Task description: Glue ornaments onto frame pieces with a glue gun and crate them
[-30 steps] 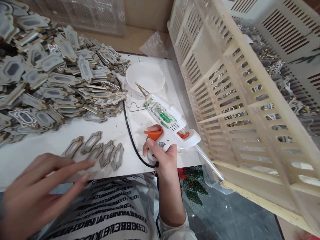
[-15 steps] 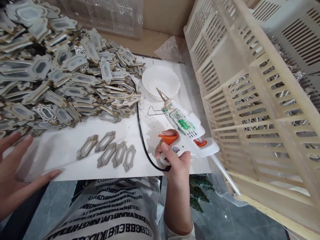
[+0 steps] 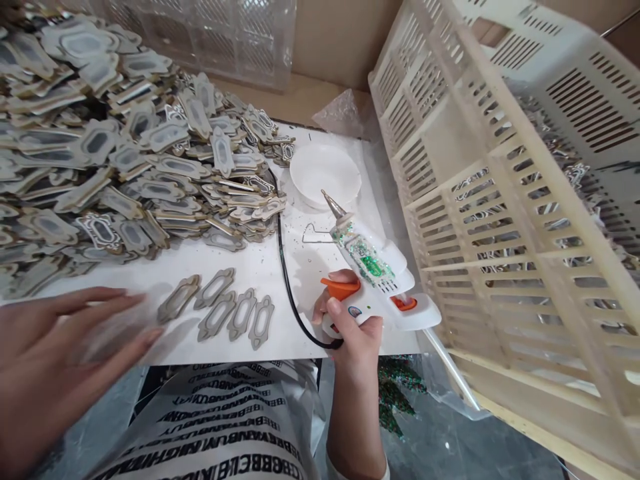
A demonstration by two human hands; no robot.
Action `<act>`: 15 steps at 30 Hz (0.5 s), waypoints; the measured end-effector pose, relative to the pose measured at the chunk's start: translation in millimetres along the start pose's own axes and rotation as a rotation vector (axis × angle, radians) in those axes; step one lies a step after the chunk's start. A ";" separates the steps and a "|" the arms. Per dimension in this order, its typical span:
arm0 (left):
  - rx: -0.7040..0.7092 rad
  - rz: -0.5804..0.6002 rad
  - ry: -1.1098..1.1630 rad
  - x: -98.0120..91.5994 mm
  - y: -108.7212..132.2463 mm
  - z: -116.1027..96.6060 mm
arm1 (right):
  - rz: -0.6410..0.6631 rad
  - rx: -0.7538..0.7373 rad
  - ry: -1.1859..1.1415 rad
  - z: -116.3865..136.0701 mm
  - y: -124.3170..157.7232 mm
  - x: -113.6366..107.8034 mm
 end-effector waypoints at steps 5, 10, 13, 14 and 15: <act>-0.022 0.053 -0.012 8.0 -5.4 -15.4 | 0.009 0.014 -0.019 -0.2 2.5 0.1; -0.110 0.065 -0.113 8.9 0.4 -8.6 | 0.039 0.045 -0.025 -2.9 4.6 -2.9; -0.103 0.029 -0.110 10.6 -1.5 -10.9 | 0.023 -0.003 0.028 -6.2 5.7 -5.3; -0.095 0.018 -0.099 11.6 -2.7 -11.5 | 0.005 -0.046 0.048 -7.0 6.6 -6.8; -0.082 0.011 -0.085 12.7 -3.9 -11.8 | -0.016 -0.093 0.072 -7.5 8.0 -8.7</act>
Point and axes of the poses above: each hand's wrist, its own y-axis away from the middle knuckle, its own x-axis out of the palm, z = x × y, the point moved 3 cm from there along -y, towards the middle knuckle, and after that the axes turned 9 degrees about x, right-handed, at the moved point
